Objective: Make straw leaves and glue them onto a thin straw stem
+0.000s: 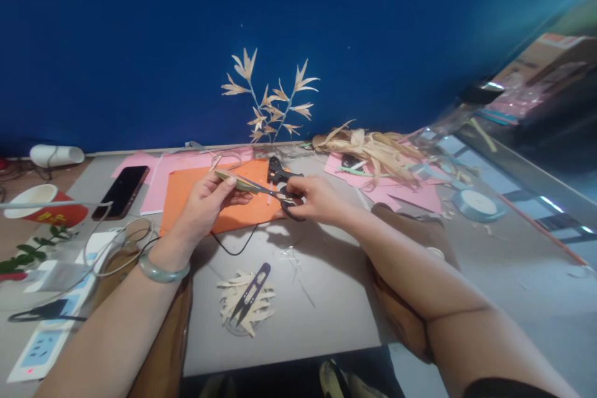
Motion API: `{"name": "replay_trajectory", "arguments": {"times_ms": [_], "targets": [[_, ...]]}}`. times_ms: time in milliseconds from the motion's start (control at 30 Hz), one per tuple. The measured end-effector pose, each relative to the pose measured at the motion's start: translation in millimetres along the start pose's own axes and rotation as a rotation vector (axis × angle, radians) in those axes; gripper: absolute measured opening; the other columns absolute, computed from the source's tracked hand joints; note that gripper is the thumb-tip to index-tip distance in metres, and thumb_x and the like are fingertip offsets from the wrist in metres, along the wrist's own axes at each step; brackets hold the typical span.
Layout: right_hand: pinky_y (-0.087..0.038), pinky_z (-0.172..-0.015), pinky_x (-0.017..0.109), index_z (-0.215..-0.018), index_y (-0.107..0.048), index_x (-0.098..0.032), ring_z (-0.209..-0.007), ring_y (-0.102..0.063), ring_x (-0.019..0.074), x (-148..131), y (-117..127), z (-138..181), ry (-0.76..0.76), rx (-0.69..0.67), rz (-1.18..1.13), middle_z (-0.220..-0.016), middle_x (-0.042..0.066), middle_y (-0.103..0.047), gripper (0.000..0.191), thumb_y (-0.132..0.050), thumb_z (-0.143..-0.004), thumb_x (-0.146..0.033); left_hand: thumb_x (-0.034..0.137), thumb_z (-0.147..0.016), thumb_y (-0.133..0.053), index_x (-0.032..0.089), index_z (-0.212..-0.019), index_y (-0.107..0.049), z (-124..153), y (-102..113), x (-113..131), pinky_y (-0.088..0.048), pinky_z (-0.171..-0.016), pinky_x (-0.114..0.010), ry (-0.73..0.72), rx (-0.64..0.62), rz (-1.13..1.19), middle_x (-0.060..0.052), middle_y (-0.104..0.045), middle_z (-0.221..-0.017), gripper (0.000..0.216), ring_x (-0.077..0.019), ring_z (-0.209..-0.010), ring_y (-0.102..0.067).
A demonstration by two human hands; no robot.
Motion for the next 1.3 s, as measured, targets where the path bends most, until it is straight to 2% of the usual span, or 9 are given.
{"name": "replay_trajectory", "arguments": {"times_ms": [233,567,767,1000,1300], "targets": [[-0.026,-0.054,0.022,-0.066,-0.047,-0.02,-0.055,-0.038,0.0088,-4,7,3,-0.063,0.027,0.034,-0.059,-0.006,-0.048,0.033,-0.073,-0.067,-0.04,0.036,-0.074,-0.076,0.016,-0.087,-0.057,0,2,-1,-0.061,-0.072,-0.032,0.007,-0.006,0.009,-0.007,-0.075,-0.081,0.031,-0.02,-0.073,-0.073],[-0.026,-0.056,0.023,-0.068,-0.055,-0.02,-0.055,-0.042,0.0099,-11,13,5,-0.141,0.042,0.182,-0.062,-0.003,-0.056,0.016,-0.069,-0.07,-0.027,0.036,-0.073,-0.076,0.014,-0.084,-0.059,0,4,-2,-0.061,-0.075,-0.035,0.021,0.009,-0.007,-0.01,-0.075,-0.082,0.031,-0.0219,-0.075,-0.074],[-0.025,-0.056,0.024,-0.074,-0.061,-0.021,-0.057,-0.042,0.0117,-16,17,8,-0.17,0.045,0.294,-0.066,0.0,-0.058,0.007,-0.067,-0.073,-0.026,0.035,-0.072,-0.077,0.012,-0.083,-0.06,-1,4,-4,-0.061,-0.076,-0.035,0.036,0.021,-0.002,-0.011,-0.075,-0.082,0.031,-0.0225,-0.075,-0.074],[-0.025,-0.056,0.024,-0.077,-0.063,-0.022,-0.058,-0.045,0.0132,-19,17,10,-0.126,0.079,0.344,-0.068,0.001,-0.058,0.011,-0.068,-0.075,-0.032,0.03,-0.068,-0.079,0.011,-0.082,-0.063,1,3,-5,-0.06,-0.076,-0.035,0.058,0.045,-0.029,-0.012,-0.075,-0.081,0.029,-0.0211,-0.071,-0.073],[-0.023,-0.056,0.025,-0.077,-0.063,-0.022,-0.059,-0.045,0.0137,-21,16,9,-0.132,0.049,0.366,-0.067,0.001,-0.055,0.011,-0.068,-0.075,-0.031,0.03,-0.067,-0.079,0.011,-0.079,-0.063,1,0,-12,-0.061,-0.076,-0.035,0.114,0.013,-0.038,-0.013,-0.075,-0.081,0.027,-0.0217,-0.07,-0.073]]}}
Point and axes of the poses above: each hand's wrist, its own z-axis away from the middle knuckle, its own y-axis out of the back of the hand, x = y × z, the point moved 6 cm from there along -z, towards the middle knuckle
